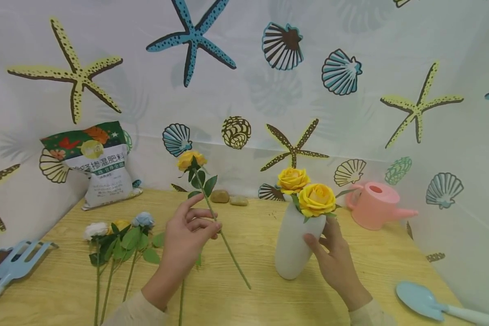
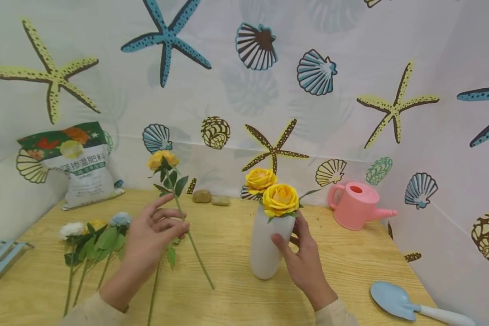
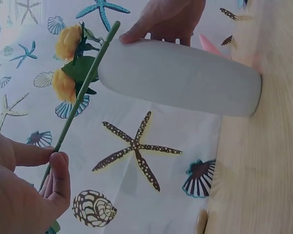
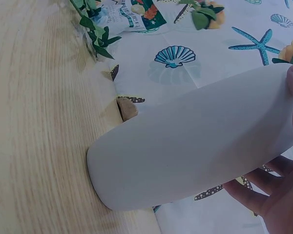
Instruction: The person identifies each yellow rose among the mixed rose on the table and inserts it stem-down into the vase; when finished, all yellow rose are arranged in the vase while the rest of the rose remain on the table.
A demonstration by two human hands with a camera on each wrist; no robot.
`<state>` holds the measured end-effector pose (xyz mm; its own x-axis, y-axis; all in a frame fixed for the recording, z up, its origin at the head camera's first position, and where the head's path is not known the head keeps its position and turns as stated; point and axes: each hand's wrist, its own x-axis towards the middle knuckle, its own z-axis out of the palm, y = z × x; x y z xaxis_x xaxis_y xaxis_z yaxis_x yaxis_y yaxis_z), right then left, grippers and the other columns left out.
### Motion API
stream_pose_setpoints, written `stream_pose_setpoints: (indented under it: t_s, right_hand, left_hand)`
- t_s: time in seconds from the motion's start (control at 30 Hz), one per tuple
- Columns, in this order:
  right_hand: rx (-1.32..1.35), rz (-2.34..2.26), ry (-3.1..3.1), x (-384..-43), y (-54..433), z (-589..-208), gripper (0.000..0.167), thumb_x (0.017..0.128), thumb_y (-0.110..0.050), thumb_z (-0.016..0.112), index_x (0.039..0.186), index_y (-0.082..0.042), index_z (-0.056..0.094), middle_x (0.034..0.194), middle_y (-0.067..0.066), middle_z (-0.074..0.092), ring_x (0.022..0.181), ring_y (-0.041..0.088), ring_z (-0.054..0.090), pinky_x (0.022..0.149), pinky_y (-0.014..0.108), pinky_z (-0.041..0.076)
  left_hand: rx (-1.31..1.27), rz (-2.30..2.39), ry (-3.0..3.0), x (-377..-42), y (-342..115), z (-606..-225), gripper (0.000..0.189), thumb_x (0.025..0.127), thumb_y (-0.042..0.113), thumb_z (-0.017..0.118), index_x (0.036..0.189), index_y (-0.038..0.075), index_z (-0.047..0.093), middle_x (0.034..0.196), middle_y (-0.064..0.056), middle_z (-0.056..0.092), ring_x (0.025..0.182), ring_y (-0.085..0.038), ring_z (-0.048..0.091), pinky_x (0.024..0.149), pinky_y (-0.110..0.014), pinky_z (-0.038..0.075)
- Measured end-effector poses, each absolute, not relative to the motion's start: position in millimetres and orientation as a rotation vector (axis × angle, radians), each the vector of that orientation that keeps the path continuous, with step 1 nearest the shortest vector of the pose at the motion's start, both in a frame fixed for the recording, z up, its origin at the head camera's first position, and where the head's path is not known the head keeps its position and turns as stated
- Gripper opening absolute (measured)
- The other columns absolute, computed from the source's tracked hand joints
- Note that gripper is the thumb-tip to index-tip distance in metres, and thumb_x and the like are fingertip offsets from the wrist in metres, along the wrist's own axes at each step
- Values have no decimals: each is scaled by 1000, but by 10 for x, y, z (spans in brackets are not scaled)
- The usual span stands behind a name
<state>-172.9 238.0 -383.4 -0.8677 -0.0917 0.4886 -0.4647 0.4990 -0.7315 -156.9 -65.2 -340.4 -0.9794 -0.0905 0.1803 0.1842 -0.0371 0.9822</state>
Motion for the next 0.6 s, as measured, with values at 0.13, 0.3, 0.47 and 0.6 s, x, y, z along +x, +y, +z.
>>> stream_pose_setpoints:
  t_s: [0.13,0.3,0.47,0.6]
  right_hand:
    - [457,1329,-2364,-1730,2379,-3835,58,100,-9,61,151,-14,34,148,12,48,129,16,55,94,21,53]
    - [469,1333,-2358,-1740,2377,-3846,58,100,-8,61,151,-13,34,147,12,47,130,21,55,94,20,53]
    - [482,1332,-2341,-1745,2378,-3852,55,100,-7,62,148,-11,36,144,13,50,123,-9,50,93,20,53]
    - [495,1323,-2326,-1740,2381,-3857,52,99,-6,63,146,-9,39,141,13,54,120,-12,50,92,20,54]
  left_hand:
    - [-201,-2175,-1903,-1574,-436,-3314,72,88,-12,68,150,11,40,112,-16,61,79,-7,67,73,-23,59]
    - [-313,-2189,-1723,-1598,-185,-3244,74,86,-17,67,150,7,40,109,-15,59,83,-8,66,74,-23,59]
    - [-405,-2158,-1550,-1625,44,-3208,72,86,-17,67,149,3,39,111,-16,61,86,-7,66,77,-22,59]
    - [-471,-2084,-1433,-1658,179,-3200,71,87,-15,67,149,0,36,112,-18,61,88,-8,65,77,-21,59]
